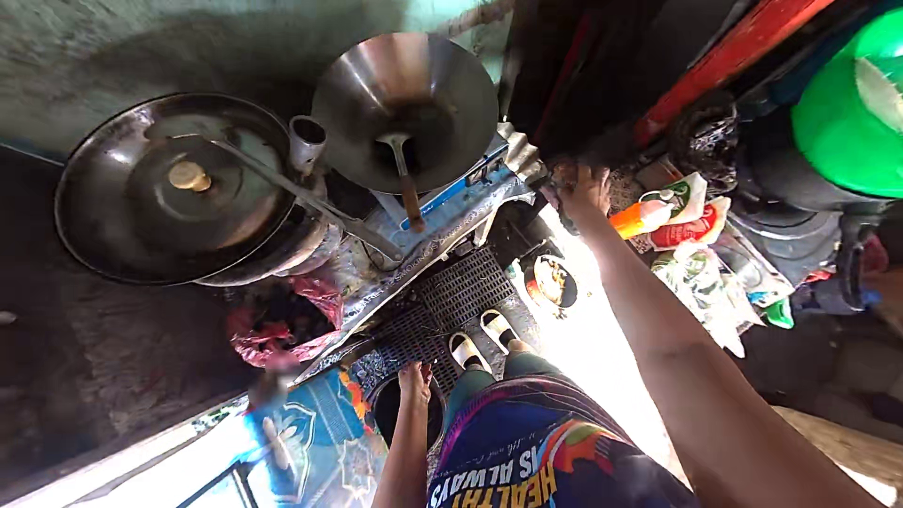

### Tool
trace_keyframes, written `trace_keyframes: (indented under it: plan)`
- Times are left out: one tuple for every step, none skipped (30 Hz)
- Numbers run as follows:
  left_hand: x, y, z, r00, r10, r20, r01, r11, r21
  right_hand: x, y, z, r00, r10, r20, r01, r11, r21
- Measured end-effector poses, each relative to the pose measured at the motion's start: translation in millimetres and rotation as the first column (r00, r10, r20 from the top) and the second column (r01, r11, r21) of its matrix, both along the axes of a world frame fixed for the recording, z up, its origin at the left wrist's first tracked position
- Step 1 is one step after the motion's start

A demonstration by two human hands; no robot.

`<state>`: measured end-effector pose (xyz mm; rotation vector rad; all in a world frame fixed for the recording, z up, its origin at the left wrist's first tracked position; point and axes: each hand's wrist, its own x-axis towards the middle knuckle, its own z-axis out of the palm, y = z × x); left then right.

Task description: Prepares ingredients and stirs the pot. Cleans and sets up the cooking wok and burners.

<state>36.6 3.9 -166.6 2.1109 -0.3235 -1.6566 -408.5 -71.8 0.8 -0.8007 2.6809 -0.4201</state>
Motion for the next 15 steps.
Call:
trace_keyframes:
  plan:
    - [-3.7, -4.8, 2.5, 1.000, -0.004, 0.003, 0.004, 1.000, -0.010, -10.5, -6.1, -7.8, 0.999, 0.004, -0.050, -0.001, 0.998, 0.063]
    - [-6.4, -9.2, 5.8, 1.000, -0.007, 0.002, 0.007, 1.000, -0.016, -19.1, -9.3, -17.4, 0.997, 0.029, -0.072, -0.019, 0.990, 0.140]
    - [-8.1, -12.7, 9.5, 1.000, -0.009, 0.001, 0.009, 1.000, -0.022, -26.8, -9.9, -29.7, 0.996, 0.050, -0.078, -0.033, 0.978, 0.206]
    - [-8.9, -14.9, 12.8, 1.000, -0.007, 0.004, 0.007, 1.000, -0.030, -35.2, -9.1, -43.6, 0.994, 0.068, -0.091, -0.042, 0.965, 0.260]
    - [-8.6, -15.4, 16.2, 1.000, -0.005, 0.007, 0.005, 0.999, -0.040, -42.5, -8.6, -53.7, 0.993, 0.076, -0.093, -0.044, 0.952, 0.303]
    - [-7.3, -13.7, 18.8, 1.000, 0.001, 0.014, 0.000, 0.999, -0.049, -46.7, -8.5, -58.3, 0.992, 0.071, -0.100, -0.035, 0.944, 0.327]
    - [-4.1, -10.3, 20.4, 1.000, 0.004, 0.011, -0.003, 0.999, -0.052, -48.3, -9.2, -59.1, 0.993, 0.052, -0.108, -0.013, 0.942, 0.334]
    - [-0.5, -5.9, 20.0, 1.000, 0.007, 0.017, -0.006, 0.999, -0.050, -45.8, -11.1, -53.1, 0.993, 0.023, -0.117, 0.014, 0.951, 0.307]
    - [2.9, -0.5, 17.7, 1.000, 0.007, 0.026, -0.006, 0.999, -0.044, -38.3, -14.1, -40.9, 0.991, 0.004, -0.130, 0.027, 0.972, 0.233]
    - [6.2, 6.1, 14.9, 0.999, 0.007, 0.044, -0.006, 0.999, -0.032, -25.8, -17.8, -25.2, 0.991, 0.006, -0.135, 0.010, 0.992, 0.122]
    - [9.9, 13.6, 11.2, 0.998, 0.005, 0.067, -0.004, 1.000, -0.020, -7.1, -21.7, -8.3, 0.992, 0.039, -0.123, -0.039, 0.999, -0.001]
    - [14.0, 20.7, 7.8, 0.997, 0.004, 0.077, -0.004, 1.000, -0.007, 16.7, -27.0, 6.9, 0.992, 0.091, -0.083, -0.099, 0.990, -0.098]
    - [16.9, 26.3, 5.0, 0.997, 0.012, 0.081, -0.013, 1.000, 0.005, 44.8, -33.0, 21.7, 0.986, 0.165, 0.002, -0.162, 0.972, -0.172]
    - [18.6, 30.6, 3.1, 0.996, 0.025, 0.084, -0.026, 1.000, 0.012, 76.3, -37.3, 33.7, 0.958, 0.260, 0.117, -0.225, 0.941, -0.253]
    - [18.6, 33.2, 2.5, 0.996, 0.038, 0.080, -0.040, 0.999, 0.018, 109.4, -40.9, 46.2, 0.905, 0.354, 0.238, -0.274, 0.910, -0.312]
